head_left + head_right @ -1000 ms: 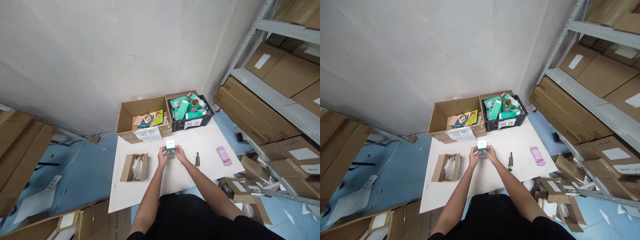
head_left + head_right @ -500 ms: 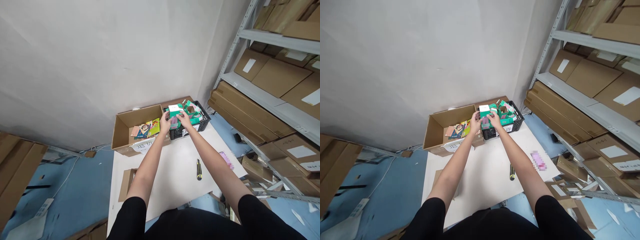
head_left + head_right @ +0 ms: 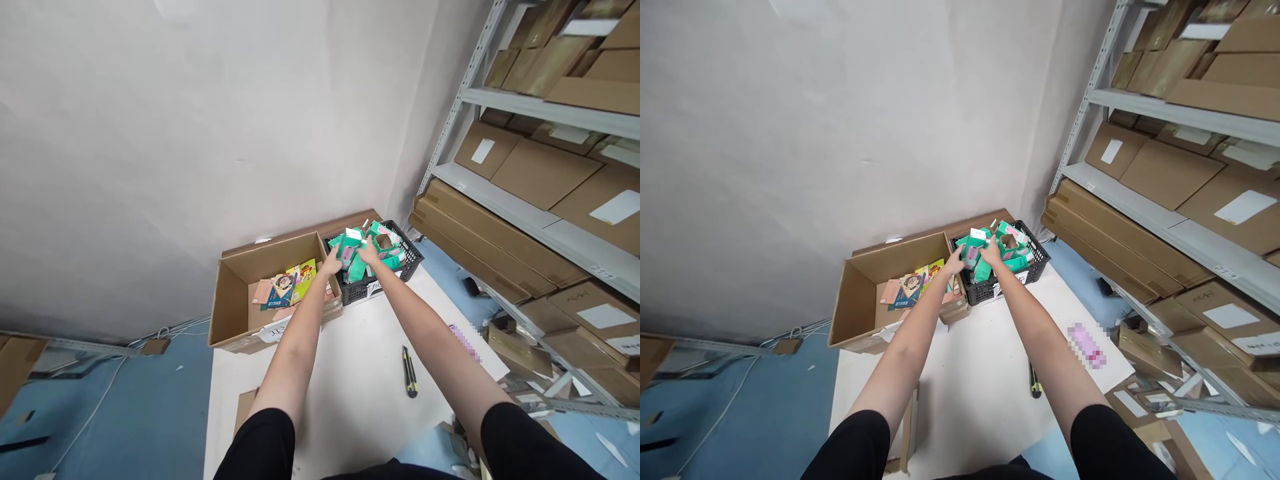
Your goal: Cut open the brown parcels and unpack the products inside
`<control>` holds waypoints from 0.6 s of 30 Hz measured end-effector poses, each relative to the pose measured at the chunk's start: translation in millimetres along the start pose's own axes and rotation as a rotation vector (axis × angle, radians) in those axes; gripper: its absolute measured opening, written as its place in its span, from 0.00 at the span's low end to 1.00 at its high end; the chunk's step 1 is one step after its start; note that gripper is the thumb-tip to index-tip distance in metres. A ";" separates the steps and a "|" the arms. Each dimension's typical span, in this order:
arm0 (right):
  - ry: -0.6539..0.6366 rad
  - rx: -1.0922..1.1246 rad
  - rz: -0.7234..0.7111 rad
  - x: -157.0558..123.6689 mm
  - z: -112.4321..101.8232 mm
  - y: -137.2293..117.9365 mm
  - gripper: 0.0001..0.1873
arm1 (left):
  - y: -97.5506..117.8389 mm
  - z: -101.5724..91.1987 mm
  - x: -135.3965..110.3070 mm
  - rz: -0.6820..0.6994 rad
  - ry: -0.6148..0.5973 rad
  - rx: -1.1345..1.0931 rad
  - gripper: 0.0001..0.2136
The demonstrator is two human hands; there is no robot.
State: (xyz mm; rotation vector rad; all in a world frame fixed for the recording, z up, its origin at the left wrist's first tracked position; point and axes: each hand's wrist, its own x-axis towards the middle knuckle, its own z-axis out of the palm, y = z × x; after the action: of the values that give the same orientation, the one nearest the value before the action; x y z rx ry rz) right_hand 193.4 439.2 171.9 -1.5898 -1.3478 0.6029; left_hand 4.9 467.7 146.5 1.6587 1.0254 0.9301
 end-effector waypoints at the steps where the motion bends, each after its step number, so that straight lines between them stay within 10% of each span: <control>1: 0.034 -0.019 0.010 -3.1 -6.5 0.7 0.51 | 2.2 -3.0 -2.8 -0.006 0.039 0.028 0.44; 10: -0.087 0.035 -0.237 -109.7 -23.6 -17.6 0.45 | 29.1 -45.1 -130.1 0.171 0.205 0.149 0.36; 18: -0.394 0.227 -0.180 -242.9 49.1 -10.7 0.40 | 7.8 -67.8 -331.5 -0.118 0.417 0.207 0.34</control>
State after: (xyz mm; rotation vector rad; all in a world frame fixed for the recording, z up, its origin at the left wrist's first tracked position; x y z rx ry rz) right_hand 80.4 226.6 112.3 -1.1903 -1.6245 0.9557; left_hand -174.7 181.3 132.4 1.5828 1.5276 1.1498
